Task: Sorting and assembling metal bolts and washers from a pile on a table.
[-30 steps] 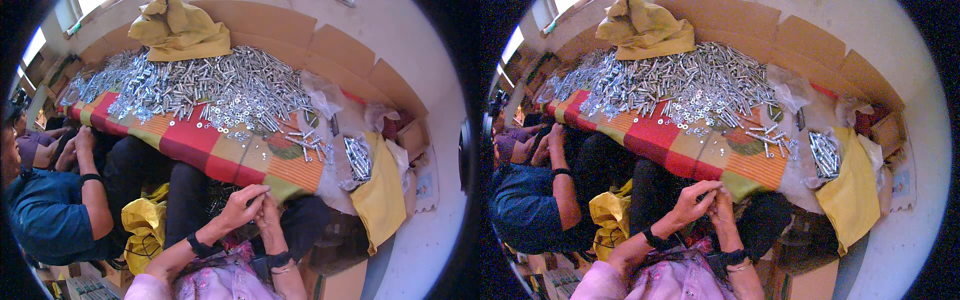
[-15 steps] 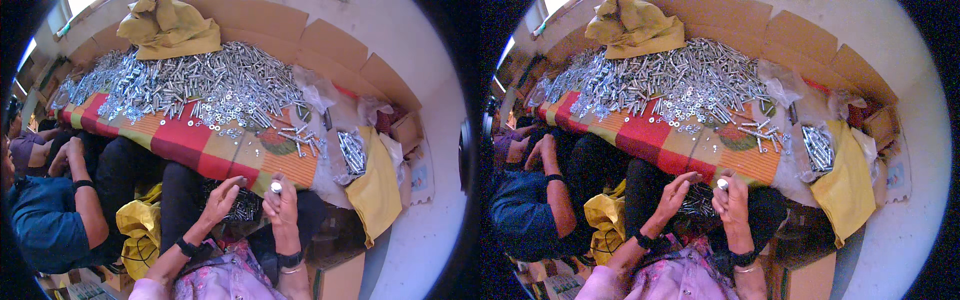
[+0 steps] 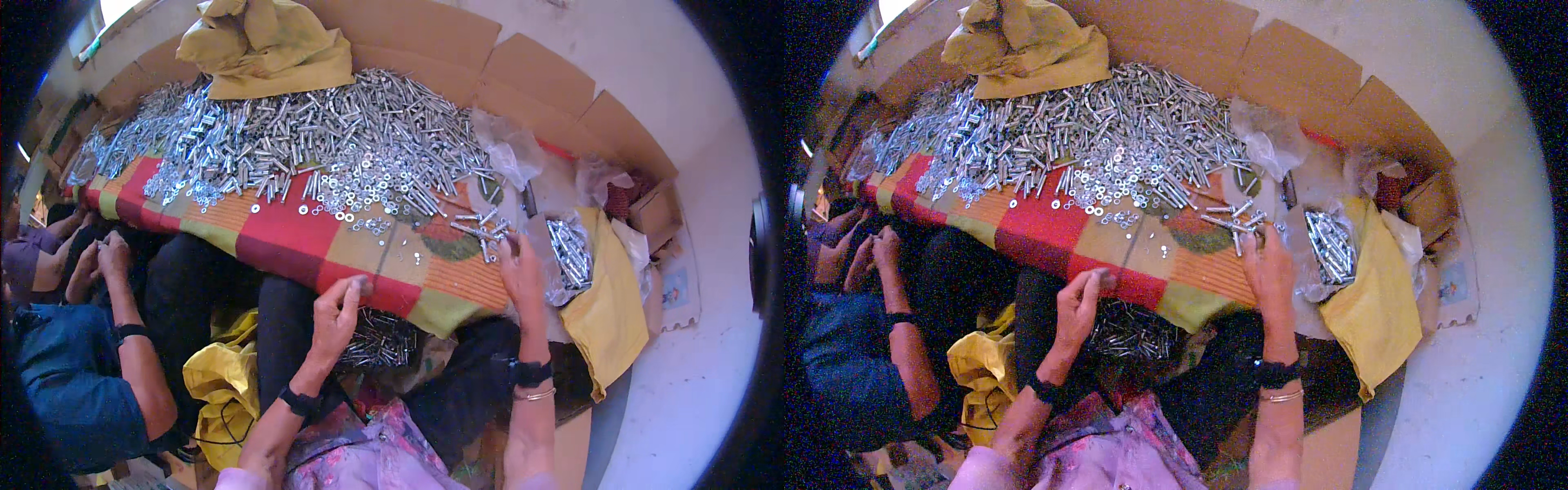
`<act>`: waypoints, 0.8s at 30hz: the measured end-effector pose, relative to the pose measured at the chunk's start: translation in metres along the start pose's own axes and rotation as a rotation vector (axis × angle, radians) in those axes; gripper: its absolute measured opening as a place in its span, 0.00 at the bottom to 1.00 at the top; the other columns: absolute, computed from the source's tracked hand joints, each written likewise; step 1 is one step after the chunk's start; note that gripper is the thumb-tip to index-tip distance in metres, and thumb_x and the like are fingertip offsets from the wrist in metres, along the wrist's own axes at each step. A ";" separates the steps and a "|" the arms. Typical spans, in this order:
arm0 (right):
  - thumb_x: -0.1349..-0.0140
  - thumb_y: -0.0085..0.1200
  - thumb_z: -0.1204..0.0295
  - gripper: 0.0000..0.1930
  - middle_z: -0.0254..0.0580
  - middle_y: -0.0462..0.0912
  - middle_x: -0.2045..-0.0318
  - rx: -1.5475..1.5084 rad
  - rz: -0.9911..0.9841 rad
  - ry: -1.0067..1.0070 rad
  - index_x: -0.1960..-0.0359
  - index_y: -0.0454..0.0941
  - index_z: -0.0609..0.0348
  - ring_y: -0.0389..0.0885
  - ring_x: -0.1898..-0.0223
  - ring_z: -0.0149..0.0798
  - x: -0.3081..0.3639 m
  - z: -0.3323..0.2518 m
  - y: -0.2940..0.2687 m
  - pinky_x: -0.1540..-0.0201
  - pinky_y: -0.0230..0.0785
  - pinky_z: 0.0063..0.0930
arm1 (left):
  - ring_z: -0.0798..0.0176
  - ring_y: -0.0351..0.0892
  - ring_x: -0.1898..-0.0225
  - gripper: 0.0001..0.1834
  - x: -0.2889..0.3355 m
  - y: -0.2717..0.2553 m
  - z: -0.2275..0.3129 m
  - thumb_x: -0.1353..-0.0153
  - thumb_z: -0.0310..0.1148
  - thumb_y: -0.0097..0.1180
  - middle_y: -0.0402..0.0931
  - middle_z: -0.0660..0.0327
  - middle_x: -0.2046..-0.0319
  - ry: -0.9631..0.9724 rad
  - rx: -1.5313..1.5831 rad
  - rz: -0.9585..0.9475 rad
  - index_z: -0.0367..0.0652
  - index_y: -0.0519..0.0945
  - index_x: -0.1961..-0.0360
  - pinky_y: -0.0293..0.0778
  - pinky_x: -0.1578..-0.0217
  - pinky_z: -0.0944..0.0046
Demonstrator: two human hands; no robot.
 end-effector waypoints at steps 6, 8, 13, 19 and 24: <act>0.47 0.50 0.68 0.11 0.57 0.77 0.68 -0.060 -0.164 -0.134 0.67 0.74 0.63 0.76 0.68 0.57 -0.036 -0.039 0.050 0.64 0.68 0.42 | 0.49 0.66 0.49 0.15 -0.049 -0.017 -0.023 0.45 0.26 0.47 0.70 0.51 0.54 0.417 -0.632 0.281 0.36 0.72 0.55 0.59 0.48 0.55; 0.47 0.51 0.68 0.11 0.57 0.77 0.69 -0.090 -0.214 -0.182 0.68 0.74 0.63 0.76 0.68 0.57 -0.048 -0.038 0.076 0.64 0.68 0.42 | 0.50 0.66 0.48 0.16 -0.052 -0.009 -0.029 0.46 0.27 0.48 0.70 0.53 0.53 0.466 -0.804 0.251 0.37 0.72 0.55 0.58 0.47 0.54; 0.57 0.57 0.70 0.16 0.60 0.76 0.70 0.242 -0.170 -0.284 0.67 0.74 0.68 0.77 0.69 0.56 -0.064 -0.037 0.116 0.63 0.68 0.44 | 0.53 0.61 0.44 0.20 -0.054 -0.007 -0.039 0.49 0.30 0.50 0.67 0.55 0.50 0.500 -0.997 0.182 0.38 0.71 0.53 0.54 0.46 0.53; 0.63 0.61 0.65 0.18 0.58 0.77 0.72 0.233 -0.497 -0.120 0.73 0.75 0.67 0.77 0.68 0.55 -0.060 -0.040 0.132 0.62 0.69 0.44 | 0.52 0.62 0.44 0.20 -0.053 -0.012 -0.037 0.48 0.28 0.48 0.67 0.55 0.49 0.504 -0.960 0.153 0.38 0.71 0.52 0.55 0.46 0.53; 0.63 0.61 0.63 0.18 0.56 0.78 0.73 0.176 -0.456 0.013 0.73 0.75 0.65 0.77 0.69 0.53 -0.042 -0.044 0.116 0.65 0.69 0.41 | 0.53 0.61 0.44 0.20 -0.051 -0.016 -0.038 0.48 0.30 0.48 0.67 0.55 0.49 0.506 -0.933 0.123 0.38 0.71 0.52 0.54 0.45 0.52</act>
Point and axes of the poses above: each hand's wrist, its own x-axis away from the middle knuckle, its own y-axis out of the palm, z = x × y, the point moved 1 cm from there along -x, towards the middle knuckle
